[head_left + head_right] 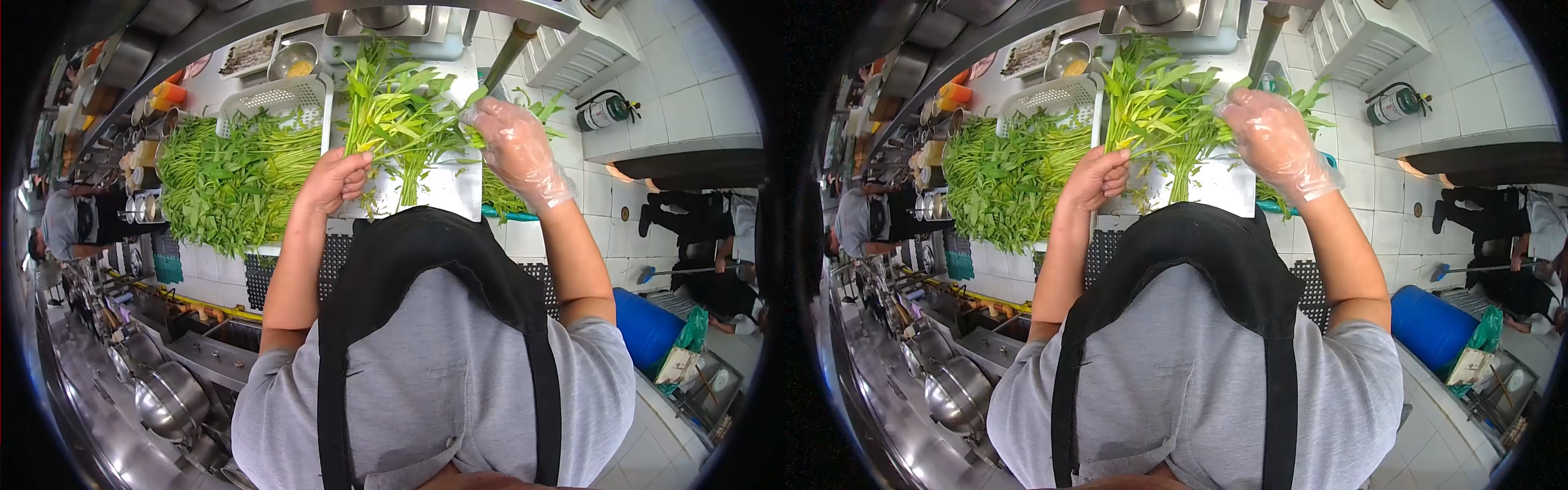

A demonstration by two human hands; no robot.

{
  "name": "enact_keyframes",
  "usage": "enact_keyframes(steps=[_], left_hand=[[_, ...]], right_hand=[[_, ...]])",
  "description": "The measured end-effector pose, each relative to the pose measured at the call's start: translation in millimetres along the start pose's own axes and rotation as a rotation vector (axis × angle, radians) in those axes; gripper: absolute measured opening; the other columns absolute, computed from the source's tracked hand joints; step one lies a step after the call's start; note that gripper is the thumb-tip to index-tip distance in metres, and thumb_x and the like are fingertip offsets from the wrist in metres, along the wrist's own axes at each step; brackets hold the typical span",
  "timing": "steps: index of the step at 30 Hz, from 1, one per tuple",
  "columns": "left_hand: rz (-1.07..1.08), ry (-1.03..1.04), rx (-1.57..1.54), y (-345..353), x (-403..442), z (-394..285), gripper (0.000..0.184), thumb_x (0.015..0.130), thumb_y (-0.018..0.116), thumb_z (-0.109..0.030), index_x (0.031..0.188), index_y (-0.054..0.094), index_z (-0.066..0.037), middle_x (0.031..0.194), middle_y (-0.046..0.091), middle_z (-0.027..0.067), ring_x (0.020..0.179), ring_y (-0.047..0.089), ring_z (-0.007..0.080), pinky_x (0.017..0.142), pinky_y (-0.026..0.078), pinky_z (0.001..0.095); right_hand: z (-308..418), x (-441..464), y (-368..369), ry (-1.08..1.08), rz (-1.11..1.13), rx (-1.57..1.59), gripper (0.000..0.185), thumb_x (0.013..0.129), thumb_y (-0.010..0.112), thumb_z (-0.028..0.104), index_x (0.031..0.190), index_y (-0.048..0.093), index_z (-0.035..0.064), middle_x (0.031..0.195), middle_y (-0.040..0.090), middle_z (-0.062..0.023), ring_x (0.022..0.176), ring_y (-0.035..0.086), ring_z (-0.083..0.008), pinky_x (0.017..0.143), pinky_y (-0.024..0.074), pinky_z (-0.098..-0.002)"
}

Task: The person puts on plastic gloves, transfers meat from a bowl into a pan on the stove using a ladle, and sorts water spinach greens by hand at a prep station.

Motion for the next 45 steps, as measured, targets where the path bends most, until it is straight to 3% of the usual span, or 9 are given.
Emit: enact_keyframes(steps=[14, 20, 25, 26, 31, 34, 38, 40, 45], left_hand=[[0.262, -0.058, -0.129, 32, 1, 5, 0.035, 0.110, 0.067, -0.021, 0.080, 0.051, -0.012, 0.060, 0.037, -0.0082, 0.048, 0.035, 0.0058, 0.044, 0.029, 0.0257], [0.109, -0.009, -0.093, 34, 1, 2, 0.031, 0.113, 0.063, -0.024, 0.086, 0.053, -0.013, 0.061, 0.037, -0.0082, 0.049, 0.032, 0.0053, 0.044, 0.027, 0.0265], [-0.042, 0.170, 0.088, 35, -2, -13, 0.017, 0.109, 0.071, -0.019, 0.096, 0.063, -0.009, 0.065, 0.042, -0.0094, 0.051, 0.032, 0.0029, 0.048, 0.024, 0.0248], [-0.074, 0.231, 0.079, 29, -4, -18, 0.014, 0.107, 0.072, -0.017, 0.099, 0.065, -0.008, 0.066, 0.043, -0.0094, 0.051, 0.032, 0.0025, 0.048, 0.024, 0.0248], [-0.151, 0.191, 0.024, 2, -6, -24, 0.014, 0.097, 0.077, -0.009, 0.094, 0.063, -0.008, 0.066, 0.048, -0.0080, 0.049, 0.037, 0.0040, 0.047, 0.027, 0.0263], [-0.129, 0.188, -0.005, 6, -3, -27, 0.015, 0.097, 0.076, -0.008, 0.093, 0.062, -0.009, 0.066, 0.049, -0.0073, 0.048, 0.037, 0.0042, 0.047, 0.027, 0.0264], [-0.039, 0.170, 0.005, 18, 7, -26, 0.016, 0.098, 0.076, -0.007, 0.093, 0.061, -0.009, 0.066, 0.048, -0.0069, 0.048, 0.037, 0.0046, 0.046, 0.027, 0.0264], [-0.015, 0.157, 0.002, 28, 9, -27, 0.016, 0.098, 0.076, -0.007, 0.093, 0.061, -0.010, 0.066, 0.047, -0.0070, 0.047, 0.037, 0.0045, 0.046, 0.027, 0.0262], [0.048, 0.124, -0.003, 45, 13, -23, 0.018, 0.100, 0.075, -0.009, 0.092, 0.059, -0.011, 0.065, 0.045, -0.0079, 0.048, 0.035, 0.0041, 0.046, 0.026, 0.0264]], right_hand=[[13, -14, 42, -0.146, 0.089, 0.175, 0.038, 0.087, 0.073, 0.005, 0.124, 0.078, 0.0105, 0.119, 0.077, -0.0098, 0.107, 0.076, -0.0321, 0.091, 0.0609, -0.0462], [16, -26, 60, -0.047, 0.160, 0.175, 0.044, 0.083, 0.077, 0.007, 0.126, 0.078, 0.0096, 0.120, 0.077, -0.0127, 0.105, 0.075, -0.0348, 0.091, 0.0608, -0.0487], [-55, -53, 69, 0.688, -0.110, 0.465, 0.021, 0.100, 0.074, 0.014, 0.119, 0.078, 0.0059, 0.109, 0.079, -0.0195, 0.097, 0.077, -0.0361, 0.093, 0.0592, -0.0455], [-75, -67, 72, 0.870, -0.085, 0.530, 0.018, 0.109, 0.069, 0.019, 0.116, 0.079, 0.0049, 0.103, 0.081, -0.0135, 0.097, 0.076, -0.0248, 0.093, 0.0576, -0.0406], [-107, -79, 28, 0.927, -0.181, 0.775, 0.018, 0.112, 0.068, 0.018, 0.119, 0.078, 0.0049, 0.103, 0.079, -0.0047, 0.099, 0.071, -0.0151, 0.095, 0.0555, -0.0347], [-97, -67, -6, 0.838, -0.256, 0.783, 0.017, 0.110, 0.072, 0.017, 0.117, 0.077, 0.0024, 0.104, 0.080, -0.0048, 0.099, 0.071, -0.0143, 0.095, 0.0561, -0.0346], [-51, -42, 13, 0.502, 0.100, 0.556, 0.026, 0.099, 0.079, 0.013, 0.123, 0.077, 0.0053, 0.113, 0.079, -0.0133, 0.101, 0.075, -0.0263, 0.095, 0.0583, -0.0392], [-11, -38, 15, 0.062, -0.090, 0.109, 0.035, 0.091, 0.080, 0.009, 0.125, 0.076, 0.0090, 0.120, 0.077, -0.0154, 0.107, 0.074, -0.0360, 0.095, 0.0594, -0.0453], [3, -31, 59, 0.049, 0.082, 0.301, 0.050, 0.078, 0.086, 0.003, 0.126, 0.074, 0.0055, 0.121, 0.074, -0.0168, 0.111, 0.072, -0.0428, 0.097, 0.0599, -0.0468]])
Point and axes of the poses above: each hand's wrist, its own x-axis towards the middle knuckle, its own y-axis out of the palm, z = x × y, the point moved 10 cm from there along x, towards the middle knuckle
